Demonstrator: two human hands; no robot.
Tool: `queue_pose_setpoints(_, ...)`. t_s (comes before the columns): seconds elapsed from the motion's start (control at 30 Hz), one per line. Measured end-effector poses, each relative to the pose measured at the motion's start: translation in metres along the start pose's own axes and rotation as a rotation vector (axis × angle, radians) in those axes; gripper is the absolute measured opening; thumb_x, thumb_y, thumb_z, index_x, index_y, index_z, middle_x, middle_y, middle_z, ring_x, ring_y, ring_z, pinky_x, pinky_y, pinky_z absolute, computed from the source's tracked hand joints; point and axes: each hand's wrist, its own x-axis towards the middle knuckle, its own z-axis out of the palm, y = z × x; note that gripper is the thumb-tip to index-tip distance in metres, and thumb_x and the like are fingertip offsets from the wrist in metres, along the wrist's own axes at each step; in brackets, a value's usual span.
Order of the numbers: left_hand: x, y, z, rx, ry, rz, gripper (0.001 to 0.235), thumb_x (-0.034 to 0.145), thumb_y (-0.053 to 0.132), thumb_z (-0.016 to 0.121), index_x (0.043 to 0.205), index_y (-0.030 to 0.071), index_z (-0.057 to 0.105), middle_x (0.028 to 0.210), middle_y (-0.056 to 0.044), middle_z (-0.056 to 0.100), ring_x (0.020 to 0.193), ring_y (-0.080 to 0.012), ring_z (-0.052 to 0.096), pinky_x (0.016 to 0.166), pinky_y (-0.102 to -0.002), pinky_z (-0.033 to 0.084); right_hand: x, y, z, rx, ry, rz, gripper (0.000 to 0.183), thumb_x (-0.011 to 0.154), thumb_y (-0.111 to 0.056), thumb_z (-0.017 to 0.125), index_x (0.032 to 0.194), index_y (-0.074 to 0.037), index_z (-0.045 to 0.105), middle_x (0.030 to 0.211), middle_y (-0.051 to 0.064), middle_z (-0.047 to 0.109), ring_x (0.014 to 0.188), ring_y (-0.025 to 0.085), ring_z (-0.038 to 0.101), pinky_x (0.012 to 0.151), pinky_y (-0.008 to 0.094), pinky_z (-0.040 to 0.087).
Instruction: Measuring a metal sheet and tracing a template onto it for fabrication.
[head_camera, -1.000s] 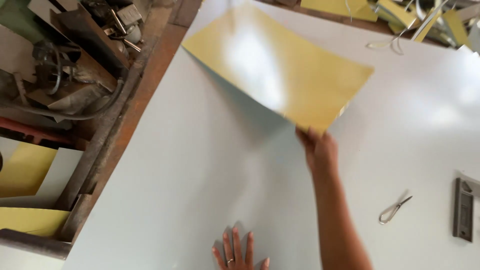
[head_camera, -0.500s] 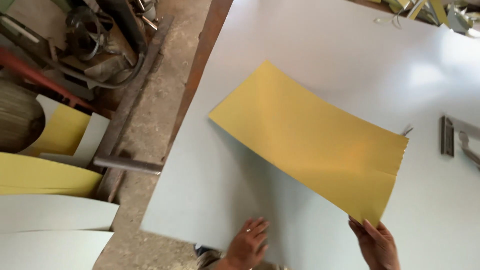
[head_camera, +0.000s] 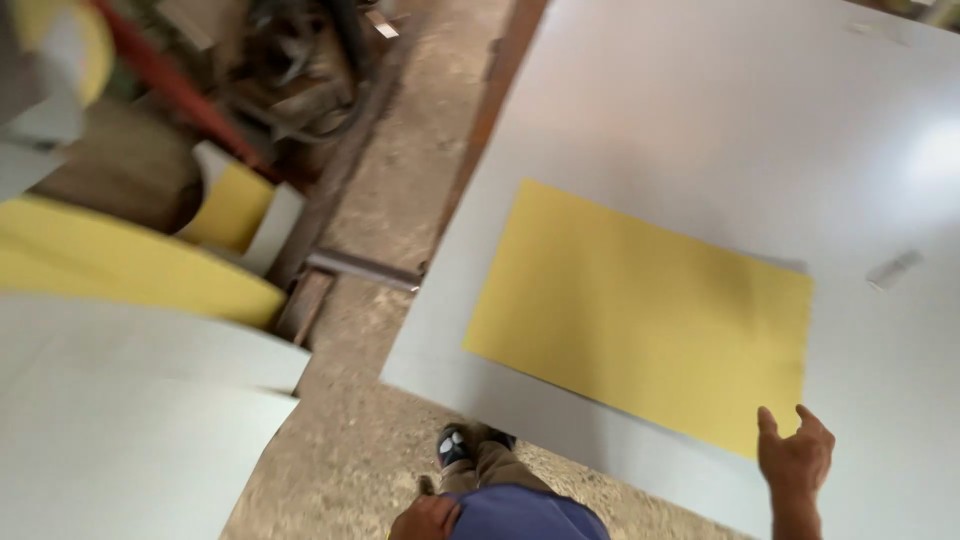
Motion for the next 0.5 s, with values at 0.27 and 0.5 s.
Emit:
queue_pose_setpoints(0.27, 0.024, 0.158, -0.214, 0.061, -0.202, -0.34, 0.032, 0.098, 0.04, 0.064, 0.112, 0.011, 0.068, 0.109, -0.018, 0.066, 0.107, -0.0377, 0.063, 0.089, -0.051, 0.054, -0.043, -0.194, 0.123, 0.089, -0.004, -0.658, 0.091, 0.097, -0.063, 0.053, 0.159, 0.002, 0.034, 0.164, 0.034, 0.02, 0.154, 0.049, 0.018, 0.12, 0.06, 0.024)
queue_pose_setpoints(0.5, 0.049, 0.079, -0.336, -0.193, 0.164, -0.669, 0.03, 0.104, 0.038, 0.052, 0.098, 0.015, 0.07, 0.085, -0.004, 0.065, 0.061, -0.0077, 0.052, 0.053, -0.025, 0.05, -0.073, -0.211, 0.173, -0.03, -0.065, -0.687, 0.097, 0.092, -0.079, 0.024, 0.162, -0.013, 0.017, 0.168, 0.027, -0.004, 0.156, 0.044, -0.01, 0.119, 0.064, -0.008)
